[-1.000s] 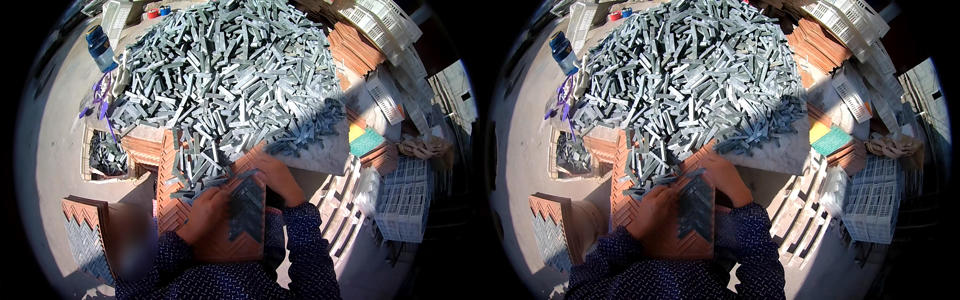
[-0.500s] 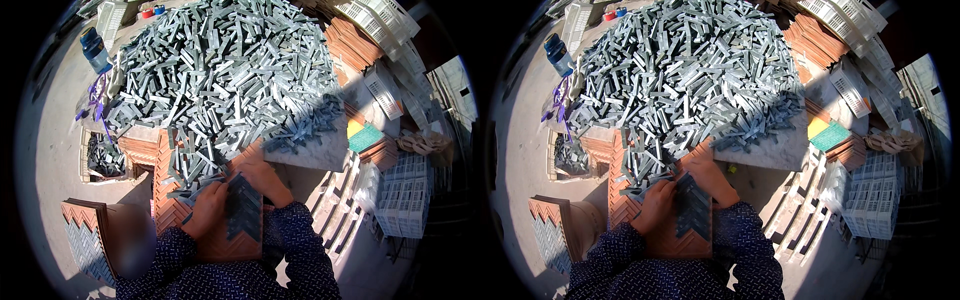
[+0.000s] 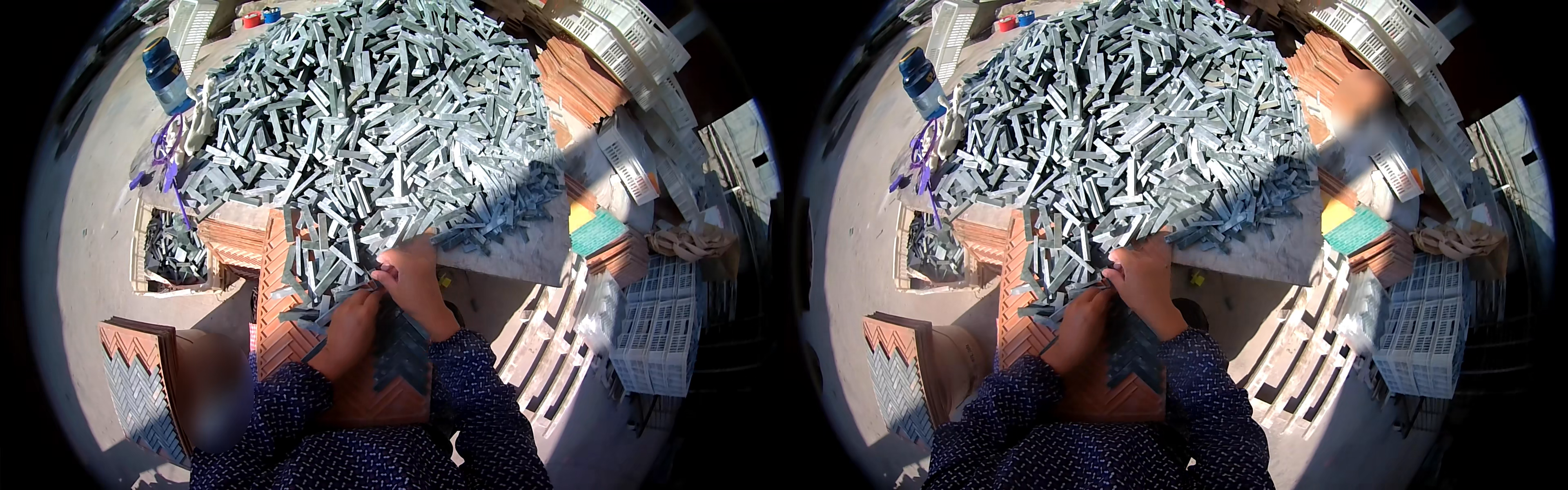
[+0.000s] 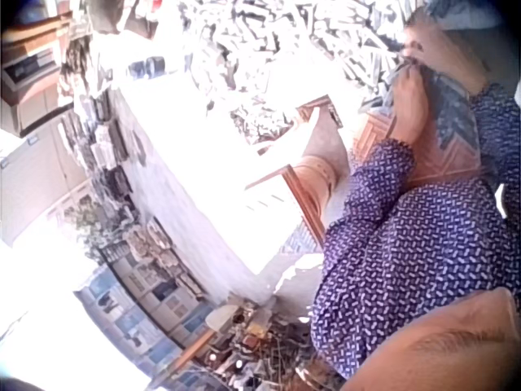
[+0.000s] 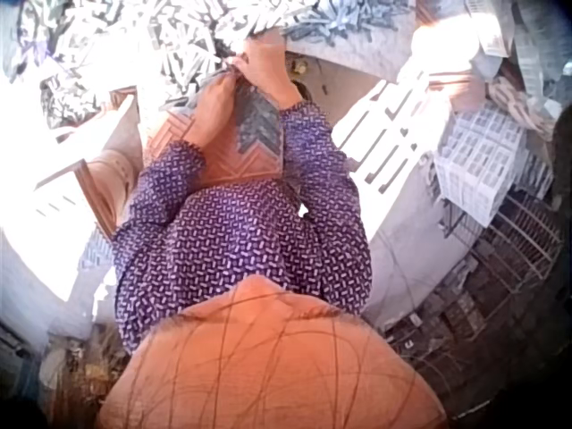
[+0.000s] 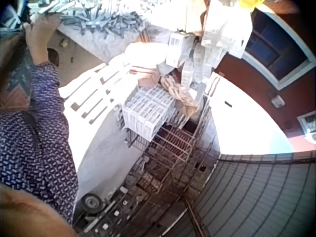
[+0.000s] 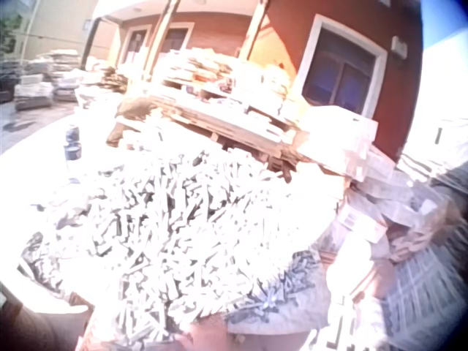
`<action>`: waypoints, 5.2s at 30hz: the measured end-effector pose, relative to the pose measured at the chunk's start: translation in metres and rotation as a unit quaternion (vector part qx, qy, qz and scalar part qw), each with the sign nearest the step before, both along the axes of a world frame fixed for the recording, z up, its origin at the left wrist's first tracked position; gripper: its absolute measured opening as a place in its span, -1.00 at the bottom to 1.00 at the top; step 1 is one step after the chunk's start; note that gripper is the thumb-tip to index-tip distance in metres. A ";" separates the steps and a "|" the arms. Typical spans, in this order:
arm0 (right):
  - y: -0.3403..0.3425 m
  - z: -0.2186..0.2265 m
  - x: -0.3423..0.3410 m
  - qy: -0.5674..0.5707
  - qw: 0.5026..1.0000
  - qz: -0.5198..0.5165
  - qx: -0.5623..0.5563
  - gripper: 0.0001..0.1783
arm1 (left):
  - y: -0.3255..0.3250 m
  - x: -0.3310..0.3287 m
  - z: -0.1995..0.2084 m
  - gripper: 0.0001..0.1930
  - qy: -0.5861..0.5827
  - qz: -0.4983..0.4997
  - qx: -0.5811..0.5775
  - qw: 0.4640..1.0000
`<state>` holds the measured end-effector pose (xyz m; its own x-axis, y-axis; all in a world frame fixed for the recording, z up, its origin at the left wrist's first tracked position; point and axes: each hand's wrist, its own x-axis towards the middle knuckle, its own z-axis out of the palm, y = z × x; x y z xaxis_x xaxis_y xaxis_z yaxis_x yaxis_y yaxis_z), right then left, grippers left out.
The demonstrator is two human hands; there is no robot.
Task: The person sits on the ground and arranges small rectangular tiles onto a larger board to form a herringbone pattern. They pick tiles from a nearby pile and place them one by one into the pattern.
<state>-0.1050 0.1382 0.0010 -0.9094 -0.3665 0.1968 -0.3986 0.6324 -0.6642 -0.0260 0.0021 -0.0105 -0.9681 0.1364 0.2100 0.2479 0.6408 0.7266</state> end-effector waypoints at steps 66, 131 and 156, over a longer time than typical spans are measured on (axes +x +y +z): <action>0.033 0.001 -0.016 0.031 0.996 0.079 0.010 -0.89 | -0.003 -0.002 0.004 -0.78 -0.005 0.018 0.060 0.998; 0.049 -0.002 0.037 0.052 0.987 -0.146 0.032 -0.91 | -0.006 0.000 -0.003 -0.79 0.022 -0.003 0.030 0.999; 0.010 -0.005 -0.030 -0.040 0.986 -0.158 0.018 -0.52 | -0.004 -0.001 -0.004 -0.81 0.019 -0.007 0.016 1.000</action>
<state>-0.1351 0.1484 -0.0039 -0.9914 -0.0675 0.1118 -0.1249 0.7410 -0.6598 -0.0271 -0.0023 -0.0145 -0.9576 0.1425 0.2503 0.2838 0.6139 0.7366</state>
